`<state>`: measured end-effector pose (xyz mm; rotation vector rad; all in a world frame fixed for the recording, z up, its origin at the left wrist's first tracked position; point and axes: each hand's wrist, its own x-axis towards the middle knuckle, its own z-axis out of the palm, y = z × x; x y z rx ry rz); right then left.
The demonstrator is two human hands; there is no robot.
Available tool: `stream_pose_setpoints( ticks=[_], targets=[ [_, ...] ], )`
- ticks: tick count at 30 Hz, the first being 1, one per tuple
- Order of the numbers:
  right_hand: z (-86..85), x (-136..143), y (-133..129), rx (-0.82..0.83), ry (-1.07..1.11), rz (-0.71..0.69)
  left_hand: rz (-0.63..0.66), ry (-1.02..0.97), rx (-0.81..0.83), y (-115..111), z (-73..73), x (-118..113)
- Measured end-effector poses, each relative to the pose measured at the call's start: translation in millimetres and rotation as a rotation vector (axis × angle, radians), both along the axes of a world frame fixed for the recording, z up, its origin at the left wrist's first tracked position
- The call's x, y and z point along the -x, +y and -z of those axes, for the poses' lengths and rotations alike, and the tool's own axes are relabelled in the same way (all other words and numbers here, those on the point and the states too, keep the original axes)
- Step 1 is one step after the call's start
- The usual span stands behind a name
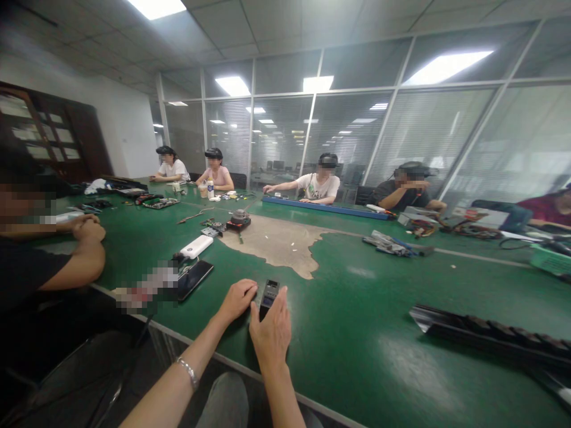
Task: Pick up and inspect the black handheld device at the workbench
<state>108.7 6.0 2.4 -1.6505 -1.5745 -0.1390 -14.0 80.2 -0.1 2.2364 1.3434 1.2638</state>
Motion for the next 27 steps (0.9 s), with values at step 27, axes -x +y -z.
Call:
stream_pose_setpoints(
  ticks=[27],
  targets=[
    [22.2, -10.8, 9.1, -0.065, -0.012, -0.098, 0.002, 0.024, 0.004, -1.5, -5.1, -2.2]
  ],
)
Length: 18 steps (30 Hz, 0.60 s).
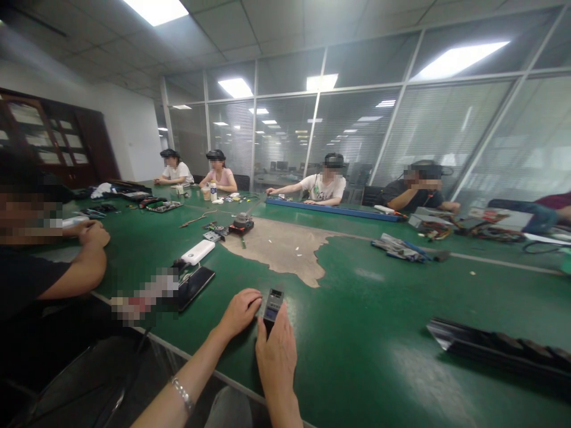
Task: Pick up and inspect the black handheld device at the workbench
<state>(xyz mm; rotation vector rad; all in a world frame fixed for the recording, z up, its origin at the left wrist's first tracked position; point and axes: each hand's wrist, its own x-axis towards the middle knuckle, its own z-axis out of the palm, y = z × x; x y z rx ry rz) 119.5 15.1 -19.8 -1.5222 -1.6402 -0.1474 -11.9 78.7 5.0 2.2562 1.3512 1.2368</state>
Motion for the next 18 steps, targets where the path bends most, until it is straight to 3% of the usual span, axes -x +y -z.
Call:
stream_pose_setpoints(
  ticks=[9, 14, 18],
  targets=[
    [-7.5, 2.1, -0.6, 0.103, 0.065, 0.011, -0.003, 0.008, 0.017, -0.4, 0.8, 0.9],
    [-36.6, 2.2, 1.6, 0.129, 0.204, 0.011, -0.002, -0.007, 0.02, -0.5, 2.0, 2.0],
    [-62.3, -14.1, 4.2, 0.091, 0.258, 0.041, -0.012, -0.019, 0.005, -0.8, 3.0, 1.4]
  ],
)
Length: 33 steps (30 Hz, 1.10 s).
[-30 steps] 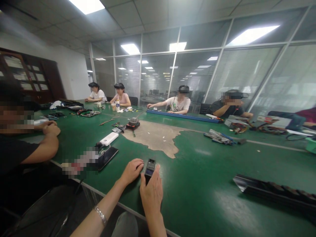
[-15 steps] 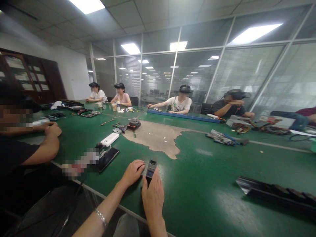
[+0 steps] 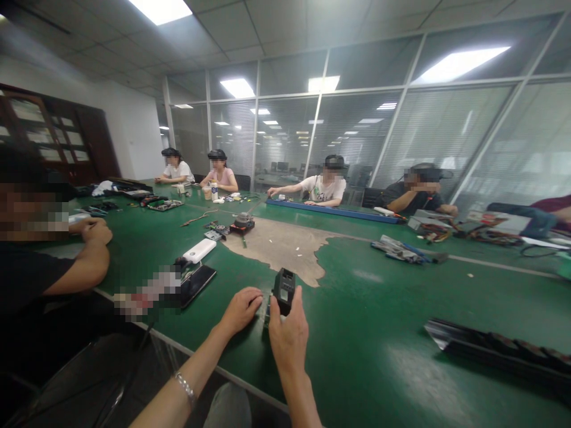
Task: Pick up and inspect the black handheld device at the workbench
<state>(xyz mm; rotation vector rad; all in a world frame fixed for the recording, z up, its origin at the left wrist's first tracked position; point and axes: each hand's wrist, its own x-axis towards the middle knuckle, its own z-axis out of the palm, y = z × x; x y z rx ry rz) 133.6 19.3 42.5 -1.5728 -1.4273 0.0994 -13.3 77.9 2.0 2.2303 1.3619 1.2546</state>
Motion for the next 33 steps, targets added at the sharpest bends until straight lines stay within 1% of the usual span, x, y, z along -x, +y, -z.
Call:
stream_pose_setpoints(
  ticks=[1, 3, 7, 9, 11, 16, 21, 25, 33],
  targets=[
    [-2.0, -7.3, 0.7, -0.005, -0.005, 0.01, 0.002, 0.001, -0.002, 0.0, 0.0, -0.2],
    [1.4, -24.4, 1.8, 0.001, -0.02, 0.027, 0.006, 0.004, 0.001, 0.1, -0.1, -0.4],
    [25.4, -55.7, 1.8, 0.14, -0.027, 0.119, 0.007, 0.01, 0.001, 1.2, 0.0, -0.5],
    [36.1, -63.8, 0.7, 0.165, -0.04, 0.122, 0.014, 0.016, -0.003, 1.9, 0.3, -0.6],
    [42.6, -66.5, -0.4, 0.161, -0.054, 0.114, 0.018, 0.02, -0.009, 2.4, 0.5, -0.5],
    [50.7, -66.1, -2.5, 0.164, -0.095, 0.121, 0.017, 0.037, -0.014, 2.0, 1.1, 0.1],
    [60.6, -68.3, -3.4, 0.12, -0.164, 0.13, 0.008, 0.036, -0.009, 1.7, 2.0, 0.4],
    [61.9, -67.6, -3.1, 0.117, -0.188, 0.143, 0.004, 0.039, -0.011, 1.9, 2.9, -0.3],
    [49.9, -63.2, -10.3, 0.065, -0.163, 0.183, 0.007, 0.044, -0.004, 2.4, 3.5, -1.9]
  ],
)
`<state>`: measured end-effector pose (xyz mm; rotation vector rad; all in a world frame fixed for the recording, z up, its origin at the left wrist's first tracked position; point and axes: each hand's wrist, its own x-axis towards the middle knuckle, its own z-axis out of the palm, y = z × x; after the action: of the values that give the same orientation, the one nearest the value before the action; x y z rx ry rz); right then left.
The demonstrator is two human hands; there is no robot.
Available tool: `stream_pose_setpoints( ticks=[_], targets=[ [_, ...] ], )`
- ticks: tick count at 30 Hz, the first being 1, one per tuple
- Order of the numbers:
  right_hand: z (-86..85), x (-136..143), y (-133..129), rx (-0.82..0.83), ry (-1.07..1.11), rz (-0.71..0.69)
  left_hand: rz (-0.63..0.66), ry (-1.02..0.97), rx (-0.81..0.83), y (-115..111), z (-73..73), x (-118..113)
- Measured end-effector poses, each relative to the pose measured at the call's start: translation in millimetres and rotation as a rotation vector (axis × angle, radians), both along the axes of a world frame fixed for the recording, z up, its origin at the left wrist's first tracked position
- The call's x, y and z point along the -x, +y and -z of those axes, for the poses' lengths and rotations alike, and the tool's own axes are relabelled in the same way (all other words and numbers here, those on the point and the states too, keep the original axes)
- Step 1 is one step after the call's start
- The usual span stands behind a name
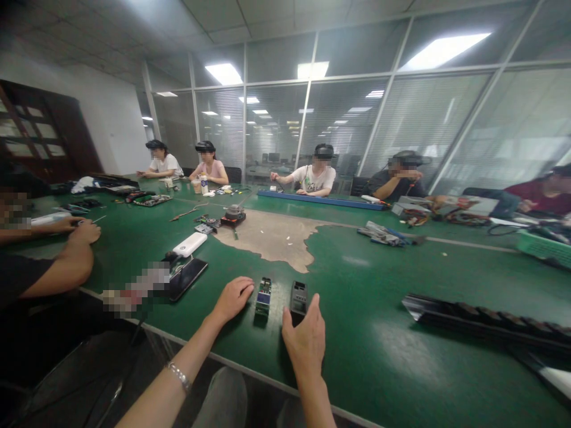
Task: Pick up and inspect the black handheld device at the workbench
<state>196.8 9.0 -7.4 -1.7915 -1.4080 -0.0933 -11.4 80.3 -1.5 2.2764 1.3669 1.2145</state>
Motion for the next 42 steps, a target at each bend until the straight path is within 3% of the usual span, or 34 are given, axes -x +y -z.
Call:
stream_pose_setpoints(
  ticks=[4, 14, 18, 24, 28, 35, 42],
  targets=[
    [-4.8, 1.7, -3.4, -0.024, 0.001, 0.014, 0.017, 0.001, -0.008, 1.6, 0.8, 0.1],
    [-5.8, 2.9, -6.0, 0.115, -0.128, 0.026, 0.014, 0.009, -0.011, 0.9, 0.3, 0.7],
    [-5.2, 3.4, -3.1, 0.099, -0.061, 0.001, 0.014, 0.005, -0.008, 1.2, 0.2, 1.2],
    [-29.4, 31.7, 2.4, -0.029, 0.135, -0.122, 0.005, -0.022, -0.007, -0.7, -0.2, 1.2],
    [-43.3, 58.0, 7.5, -0.008, 0.183, -0.193, 0.004, -0.028, -0.003, -1.9, -1.4, 1.2],
    [-45.3, 77.3, 12.8, 0.016, 0.104, -0.178, 0.01, -0.03, 0.016, -0.1, 0.3, 2.9],
    [-58.3, 83.6, 3.2, 0.147, -0.02, -0.096, 0.002, -0.043, 0.028, 2.2, 2.9, 2.3]
  ],
)
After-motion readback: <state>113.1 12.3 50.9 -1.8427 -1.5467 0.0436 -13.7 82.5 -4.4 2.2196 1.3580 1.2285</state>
